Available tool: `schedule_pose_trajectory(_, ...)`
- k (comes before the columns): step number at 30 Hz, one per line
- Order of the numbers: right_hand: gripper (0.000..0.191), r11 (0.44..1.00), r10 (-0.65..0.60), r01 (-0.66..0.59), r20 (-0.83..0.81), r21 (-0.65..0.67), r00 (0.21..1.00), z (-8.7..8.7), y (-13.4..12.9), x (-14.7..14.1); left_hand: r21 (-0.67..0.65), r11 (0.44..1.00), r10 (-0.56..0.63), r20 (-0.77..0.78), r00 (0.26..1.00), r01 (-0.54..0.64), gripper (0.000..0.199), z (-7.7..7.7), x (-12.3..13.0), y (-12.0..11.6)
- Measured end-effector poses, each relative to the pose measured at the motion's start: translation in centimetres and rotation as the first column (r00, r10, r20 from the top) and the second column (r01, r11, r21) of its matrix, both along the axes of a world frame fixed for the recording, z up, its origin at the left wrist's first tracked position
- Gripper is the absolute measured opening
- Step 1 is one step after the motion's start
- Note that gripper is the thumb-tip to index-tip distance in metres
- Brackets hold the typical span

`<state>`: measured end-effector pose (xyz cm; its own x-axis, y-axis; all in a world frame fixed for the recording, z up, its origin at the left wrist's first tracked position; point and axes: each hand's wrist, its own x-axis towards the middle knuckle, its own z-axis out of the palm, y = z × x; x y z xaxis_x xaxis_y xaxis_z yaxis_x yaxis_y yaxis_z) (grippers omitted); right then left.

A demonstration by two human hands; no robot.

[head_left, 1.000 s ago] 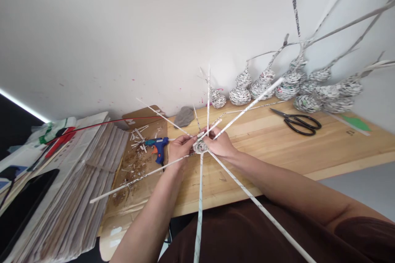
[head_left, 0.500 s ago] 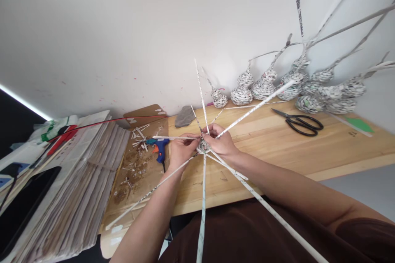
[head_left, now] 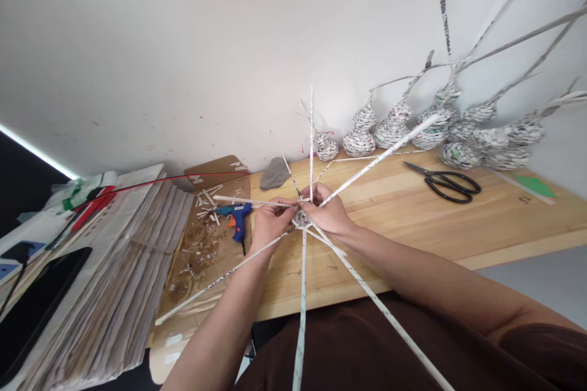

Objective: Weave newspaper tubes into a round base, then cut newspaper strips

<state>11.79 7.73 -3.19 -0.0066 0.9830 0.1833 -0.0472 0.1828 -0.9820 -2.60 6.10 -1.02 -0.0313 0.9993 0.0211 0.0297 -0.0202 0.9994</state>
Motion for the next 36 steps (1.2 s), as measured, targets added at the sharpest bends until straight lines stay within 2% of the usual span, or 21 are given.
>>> schedule_pose_trajectory(6,0.017,1.000,-0.003,0.003,-0.003,-0.014,1.000,0.5,-0.2,-0.1,-0.135,0.990,0.053,0.100,0.994,-0.039,0.037,-0.1,0.3,-0.4)
schedule_pose_trajectory(11,0.018,1.000,-0.002,0.002,-0.024,-0.012,1.000,0.9,-0.4,-0.1,-0.173,0.985,0.049,0.152,0.987,-0.023,0.049,-0.2,0.6,-0.2)
schedule_pose_trajectory(14,0.018,0.999,0.013,-0.015,-0.051,-0.040,0.999,1.0,-0.5,-0.1,-0.191,0.981,0.069,0.167,0.983,-0.036,0.044,-0.2,0.8,-0.1)
schedule_pose_trajectory(18,0.017,1.000,0.016,-0.016,-0.033,-0.011,0.999,1.1,-0.7,-0.2,-0.190,0.978,0.110,0.139,0.984,-0.082,0.038,-0.2,1.0,-0.1)
schedule_pose_trajectory(22,0.031,0.980,0.181,-0.191,-0.149,-0.056,0.972,1.9,-1.1,0.0,-0.231,0.970,0.126,0.215,0.968,-0.075,0.036,-0.1,0.4,0.2)
schedule_pose_trajectory(25,0.045,0.948,0.280,-0.304,-0.213,-0.090,0.936,2.8,-1.6,0.3,-0.279,0.960,0.090,0.280,0.956,-0.009,0.035,0.3,-0.6,0.5)
schedule_pose_trajectory(27,0.047,0.936,0.321,-0.345,-0.235,-0.069,0.917,3.2,-1.9,0.4,-0.306,0.951,0.048,0.321,0.946,0.056,0.032,0.6,-1.3,0.6)
schedule_pose_trajectory(29,0.042,0.943,0.317,-0.331,-0.218,-0.033,0.923,3.3,-2.1,0.4,-0.333,0.936,0.017,0.373,0.928,0.117,0.028,0.8,-1.8,0.7)
schedule_pose_trajectory(31,0.033,0.969,0.244,-0.246,-0.157,0.003,0.957,3.1,-2.0,0.3,-0.363,0.919,0.013,0.412,0.911,0.151,0.023,0.9,-2.0,0.9)
schedule_pose_trajectory(33,0.023,0.988,0.152,-0.149,-0.115,0.034,0.982,2.7,-1.8,0.3,-0.384,0.912,0.039,0.429,0.902,0.144,0.018,1.0,-2.1,1.2)
schedule_pose_trajectory(36,0.020,0.992,0.128,-0.128,-0.125,0.011,0.984,2.2,-1.3,0.3,-0.388,0.917,0.083,0.413,0.907,0.093,0.014,1.2,-1.9,2.0)
